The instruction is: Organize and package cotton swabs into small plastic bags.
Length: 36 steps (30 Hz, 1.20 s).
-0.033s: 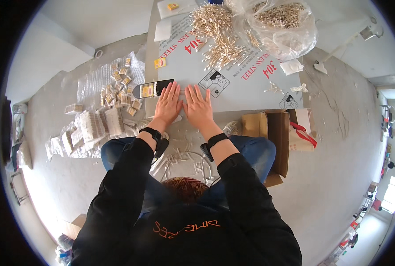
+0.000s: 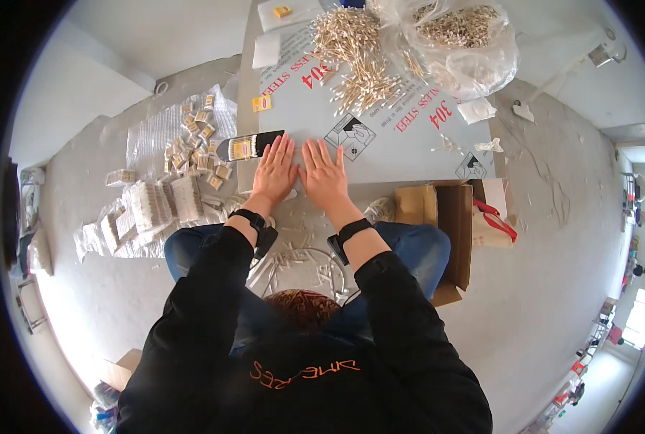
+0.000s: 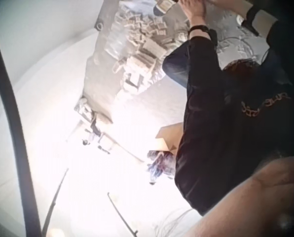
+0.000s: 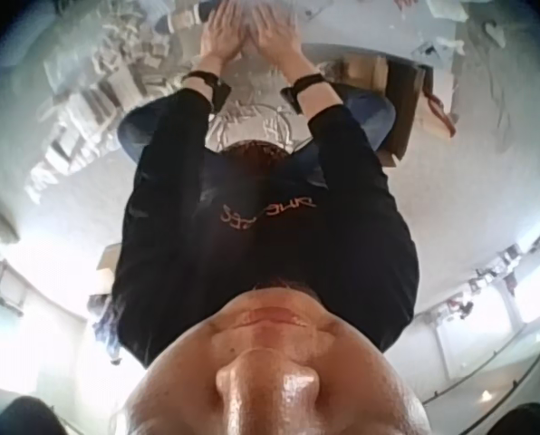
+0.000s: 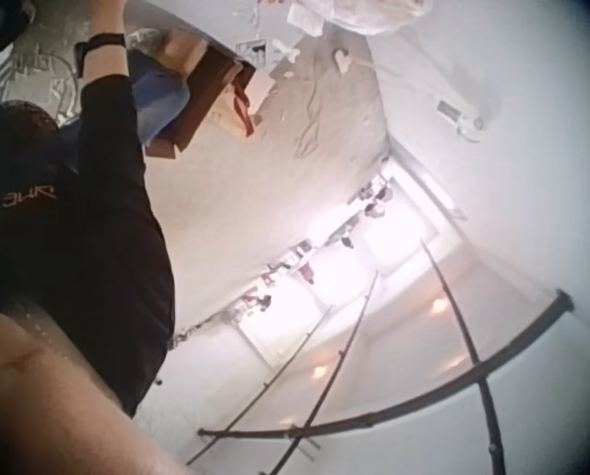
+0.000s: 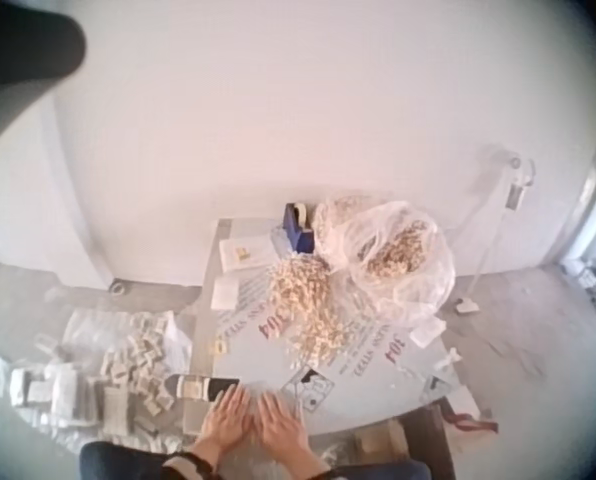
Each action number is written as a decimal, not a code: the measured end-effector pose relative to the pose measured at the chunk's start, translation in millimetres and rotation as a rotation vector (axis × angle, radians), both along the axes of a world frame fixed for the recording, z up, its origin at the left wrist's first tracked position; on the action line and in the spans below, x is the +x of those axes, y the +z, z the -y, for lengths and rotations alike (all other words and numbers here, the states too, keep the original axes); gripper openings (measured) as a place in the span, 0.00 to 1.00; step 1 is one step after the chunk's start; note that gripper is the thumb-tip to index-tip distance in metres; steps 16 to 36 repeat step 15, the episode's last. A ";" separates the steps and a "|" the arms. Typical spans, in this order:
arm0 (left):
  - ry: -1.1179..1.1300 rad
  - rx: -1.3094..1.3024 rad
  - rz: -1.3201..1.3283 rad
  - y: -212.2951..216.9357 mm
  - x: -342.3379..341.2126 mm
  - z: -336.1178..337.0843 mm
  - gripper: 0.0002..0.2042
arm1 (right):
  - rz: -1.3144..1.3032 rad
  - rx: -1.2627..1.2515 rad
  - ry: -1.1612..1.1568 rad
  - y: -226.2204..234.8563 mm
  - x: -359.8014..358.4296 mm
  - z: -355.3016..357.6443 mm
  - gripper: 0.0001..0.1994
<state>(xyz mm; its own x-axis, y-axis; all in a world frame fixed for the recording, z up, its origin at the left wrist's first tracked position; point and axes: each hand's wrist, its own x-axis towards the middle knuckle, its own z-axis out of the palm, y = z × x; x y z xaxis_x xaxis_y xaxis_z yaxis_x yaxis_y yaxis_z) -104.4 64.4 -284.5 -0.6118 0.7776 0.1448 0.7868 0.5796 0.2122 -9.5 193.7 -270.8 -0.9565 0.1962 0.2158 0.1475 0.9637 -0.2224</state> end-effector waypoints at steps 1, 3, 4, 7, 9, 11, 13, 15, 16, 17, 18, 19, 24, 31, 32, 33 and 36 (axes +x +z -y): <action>-0.007 0.008 0.001 0.7 0.7 -4.0 0.30 | -0.047 0.002 -0.012 -1.5 0.8 -3.7 0.26; 0.026 -0.012 0.019 1.1 3.4 -6.0 0.30 | -0.087 0.011 -0.030 -1.7 7.1 -6.6 0.24; 0.014 0.017 0.030 0.6 1.7 -4.0 0.30 | 0.046 -0.194 -0.054 1.8 12.6 -6.4 0.23; 0.029 -0.001 0.022 -0.8 -1.9 3.3 0.30 | 0.253 -0.492 -0.101 2.8 27.7 5.9 0.21; 0.019 0.011 0.005 -1.4 -1.4 4.8 0.30 | 0.331 -0.594 -0.114 4.0 33.5 4.4 0.21; 0.016 0.019 0.018 -0.7 -1.1 4.9 0.31 | -0.070 -0.745 -0.018 9.4 34.5 2.5 0.25; 0.028 0.005 0.006 -0.9 -1.8 4.2 0.31 | -0.124 -0.542 0.053 25.7 28.1 -6.5 0.28; 0.011 -0.014 -0.009 -1.6 -0.9 2.6 0.31 | -0.144 -0.353 0.097 28.1 21.4 -26.1 0.42; 0.011 -0.014 -0.009 -1.6 -0.9 2.6 0.31 | -0.144 -0.353 0.097 28.1 21.4 -26.1 0.42; 0.011 -0.014 -0.009 -1.6 -0.9 2.6 0.31 | -0.144 -0.353 0.097 28.1 21.4 -26.1 0.42; 0.011 -0.014 -0.009 -1.6 -0.9 2.6 0.31 | -0.144 -0.353 0.097 28.1 21.4 -26.1 0.42; 0.011 -0.014 -0.009 -1.6 -0.9 2.6 0.31 | -0.144 -0.353 0.097 28.1 21.4 -26.1 0.42; 0.011 -0.014 -0.009 -1.6 -0.9 2.6 0.31 | -0.144 -0.353 0.097 28.1 21.4 -26.1 0.42; 0.011 -0.014 -0.009 -1.6 -0.9 2.6 0.31 | -0.144 -0.353 0.097 28.1 21.4 -26.1 0.42; 0.011 -0.014 -0.009 -1.6 -0.9 2.6 0.31 | -0.144 -0.353 0.097 28.1 21.4 -26.1 0.42; 0.011 -0.014 -0.009 -1.6 -0.9 2.6 0.31 | -0.144 -0.353 0.097 28.1 21.4 -26.1 0.42; 0.011 -0.014 -0.009 -1.6 -0.9 2.6 0.31 | -0.144 -0.353 0.097 28.1 21.4 -26.1 0.42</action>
